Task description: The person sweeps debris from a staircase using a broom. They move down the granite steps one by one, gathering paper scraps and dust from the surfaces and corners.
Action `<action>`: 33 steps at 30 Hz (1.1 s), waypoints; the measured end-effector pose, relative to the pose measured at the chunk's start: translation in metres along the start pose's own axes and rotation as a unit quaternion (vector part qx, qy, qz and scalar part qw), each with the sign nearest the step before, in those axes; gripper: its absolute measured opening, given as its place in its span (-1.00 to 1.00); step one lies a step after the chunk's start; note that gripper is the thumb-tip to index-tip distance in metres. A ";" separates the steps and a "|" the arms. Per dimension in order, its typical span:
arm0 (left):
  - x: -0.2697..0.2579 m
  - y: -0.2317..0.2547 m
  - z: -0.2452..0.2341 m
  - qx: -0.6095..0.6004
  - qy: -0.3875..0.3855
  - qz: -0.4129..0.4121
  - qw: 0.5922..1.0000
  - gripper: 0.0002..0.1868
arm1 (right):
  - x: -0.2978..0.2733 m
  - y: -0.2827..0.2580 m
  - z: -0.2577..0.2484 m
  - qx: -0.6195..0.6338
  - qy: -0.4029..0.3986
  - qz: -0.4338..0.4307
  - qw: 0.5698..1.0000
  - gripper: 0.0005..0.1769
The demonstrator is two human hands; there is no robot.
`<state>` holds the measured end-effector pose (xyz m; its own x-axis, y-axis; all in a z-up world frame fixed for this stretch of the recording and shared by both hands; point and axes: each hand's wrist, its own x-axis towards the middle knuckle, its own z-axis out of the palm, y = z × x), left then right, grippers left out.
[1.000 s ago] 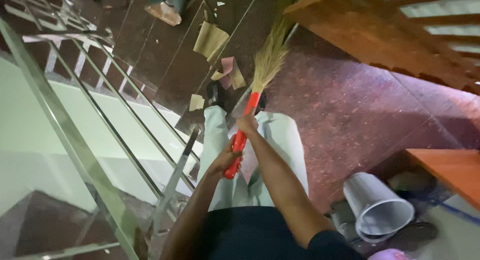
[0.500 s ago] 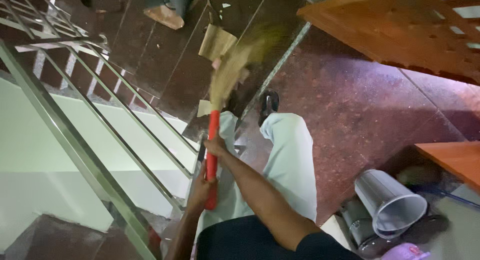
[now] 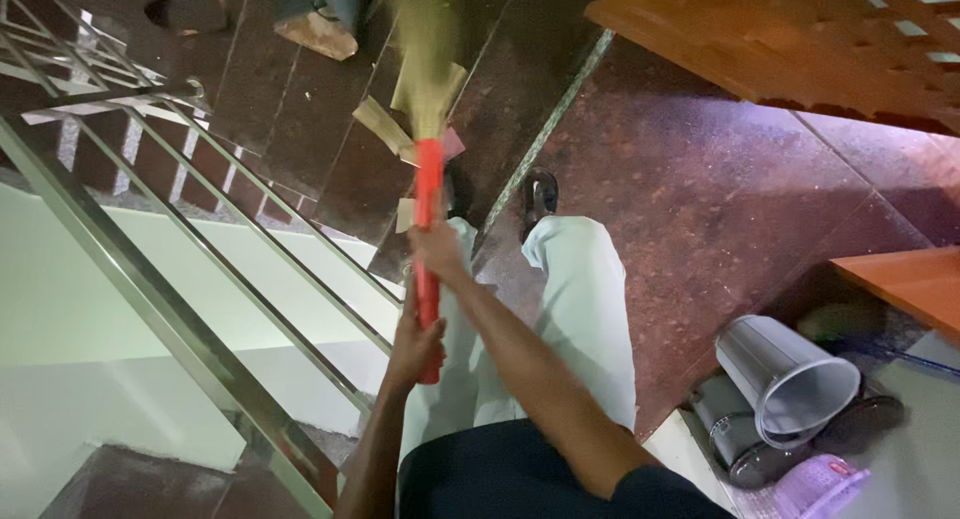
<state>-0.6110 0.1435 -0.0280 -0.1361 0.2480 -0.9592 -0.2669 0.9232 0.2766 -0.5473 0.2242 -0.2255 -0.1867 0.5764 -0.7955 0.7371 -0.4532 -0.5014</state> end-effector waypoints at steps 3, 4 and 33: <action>0.053 -0.019 0.030 0.028 -0.137 0.166 0.976 0.05 | 0.022 0.055 -0.044 0.021 0.121 0.018 0.992 0.07; 0.066 -0.018 0.044 0.015 -0.170 0.294 0.940 0.01 | 0.031 0.074 -0.060 0.048 0.117 0.076 0.989 -0.05; 0.028 0.025 -0.012 0.143 -0.070 0.102 0.982 0.06 | 0.001 -0.011 -0.029 0.140 0.050 0.056 0.987 0.06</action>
<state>-0.6330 0.1701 -0.0477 -0.0214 0.4562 -0.8896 0.0338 0.8896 0.4554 -0.5363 0.2496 -0.2108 -0.0388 0.5701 -0.8207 0.5388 -0.6797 -0.4976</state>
